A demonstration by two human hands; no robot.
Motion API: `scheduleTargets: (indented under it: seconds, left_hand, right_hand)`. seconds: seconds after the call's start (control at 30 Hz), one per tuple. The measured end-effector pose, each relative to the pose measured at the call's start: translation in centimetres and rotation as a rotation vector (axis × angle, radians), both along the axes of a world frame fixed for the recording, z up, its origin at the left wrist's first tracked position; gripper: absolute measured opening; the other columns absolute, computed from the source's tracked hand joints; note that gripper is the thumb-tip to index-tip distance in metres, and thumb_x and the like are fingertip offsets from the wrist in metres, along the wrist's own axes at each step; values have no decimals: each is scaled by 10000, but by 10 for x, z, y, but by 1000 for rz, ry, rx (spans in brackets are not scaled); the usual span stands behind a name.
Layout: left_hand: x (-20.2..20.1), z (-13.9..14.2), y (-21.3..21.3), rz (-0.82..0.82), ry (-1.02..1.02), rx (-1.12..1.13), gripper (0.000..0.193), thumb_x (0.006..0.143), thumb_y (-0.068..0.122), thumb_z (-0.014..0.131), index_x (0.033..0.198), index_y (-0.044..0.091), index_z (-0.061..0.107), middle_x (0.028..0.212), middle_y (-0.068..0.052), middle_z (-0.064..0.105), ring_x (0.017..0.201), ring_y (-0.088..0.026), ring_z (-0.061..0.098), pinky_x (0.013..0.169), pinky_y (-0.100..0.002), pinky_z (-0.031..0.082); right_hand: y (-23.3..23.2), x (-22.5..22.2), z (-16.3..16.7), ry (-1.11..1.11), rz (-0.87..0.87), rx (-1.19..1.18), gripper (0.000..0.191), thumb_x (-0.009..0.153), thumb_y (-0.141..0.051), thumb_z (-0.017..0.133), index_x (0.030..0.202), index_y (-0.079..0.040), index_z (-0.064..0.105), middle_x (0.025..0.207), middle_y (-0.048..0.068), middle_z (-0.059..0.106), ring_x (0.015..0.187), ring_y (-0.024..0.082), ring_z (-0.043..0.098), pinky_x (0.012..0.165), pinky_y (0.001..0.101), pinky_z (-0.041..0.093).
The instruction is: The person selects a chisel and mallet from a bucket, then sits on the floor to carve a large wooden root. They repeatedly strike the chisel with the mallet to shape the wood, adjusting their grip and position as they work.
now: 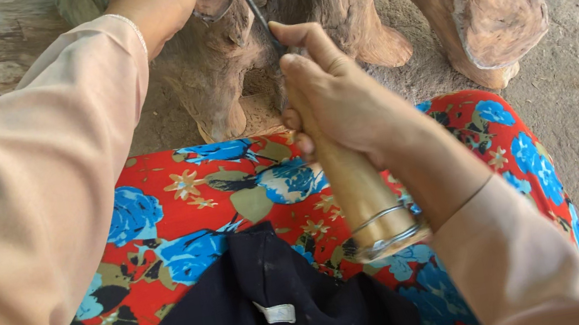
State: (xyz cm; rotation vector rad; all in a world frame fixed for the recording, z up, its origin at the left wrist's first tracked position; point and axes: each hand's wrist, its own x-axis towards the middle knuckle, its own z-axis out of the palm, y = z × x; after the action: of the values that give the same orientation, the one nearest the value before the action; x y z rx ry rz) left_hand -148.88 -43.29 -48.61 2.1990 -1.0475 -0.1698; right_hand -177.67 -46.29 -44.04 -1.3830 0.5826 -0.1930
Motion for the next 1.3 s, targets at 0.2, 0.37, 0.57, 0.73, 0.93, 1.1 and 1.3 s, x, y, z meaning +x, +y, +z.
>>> scheduleTargets:
  seconds: [0.2, 0.37, 0.57, 0.73, 0.93, 1.1, 1.3]
  left_hand:
    - [10, -5, -3, -70, -305, -38, 352, 1038, 247, 463, 813, 26, 618, 574, -95, 528, 486, -213, 523, 436, -409, 394]
    - [0, 1, -2, 24, 5, -90, 367, 1038, 264, 441, 814, 32, 616, 560, -106, 551, 460, -236, 558, 435, -413, 420]
    - [-3, 6, 0, -17, -137, -164, 357, 1039, 269, 465, 881, 26, 673, 630, -92, 618, 544, -224, 629, 509, -405, 473]
    - [-3, 10, -3, 31, -96, -69, 412, 1034, 322, 445, 904, 20, 693, 662, -116, 644, 601, -247, 654, 547, -442, 484]
    - [-8, 11, -2, 19, -87, -121, 456, 1045, 391, 431, 893, 34, 670, 626, -79, 613, 552, -203, 615, 510, -412, 458]
    - [-7, 10, 2, 92, 90, -25, 453, 1027, 431, 462, 827, 45, 587, 580, -52, 498, 505, -197, 480, 482, -418, 385]
    - [-3, 7, 1, 105, 123, -48, 458, 1007, 478, 482, 806, 82, 594, 587, -20, 547, 530, -143, 530, 517, -366, 430]
  right_hand:
    - [18, 15, 7, -66, -55, 45, 422, 1046, -259, 408, 1468, -261, 406, 771, 54, 490, 528, 127, 528, 423, 295, 509]
    - [11, 7, 0, -107, -30, 124, 441, 1081, -237, 410, 1521, -257, 412, 822, -1, 498, 561, 95, 569, 446, 298, 522]
    - [20, 28, -17, -55, -94, 97, 411, 1057, -316, 397, 1467, -295, 395, 734, 68, 538, 479, 131, 507, 433, 315, 514]
    - [26, 59, 12, -222, -182, 392, 439, 1026, -298, 388, 1464, -279, 349, 725, 78, 544, 481, 154, 539, 434, 365, 532]
    - [17, 40, -6, -100, -139, 37, 426, 1036, -287, 403, 1461, -269, 377, 680, 65, 553, 463, 157, 540, 407, 350, 507]
    - [15, 45, -38, -78, -175, -198, 407, 1039, -267, 450, 1444, -227, 427, 733, 106, 609, 485, 194, 609, 436, 384, 546]
    - [10, 61, -58, -52, -307, -688, 399, 1030, -247, 476, 1425, -225, 427, 904, 213, 738, 652, 350, 738, 591, 458, 606]
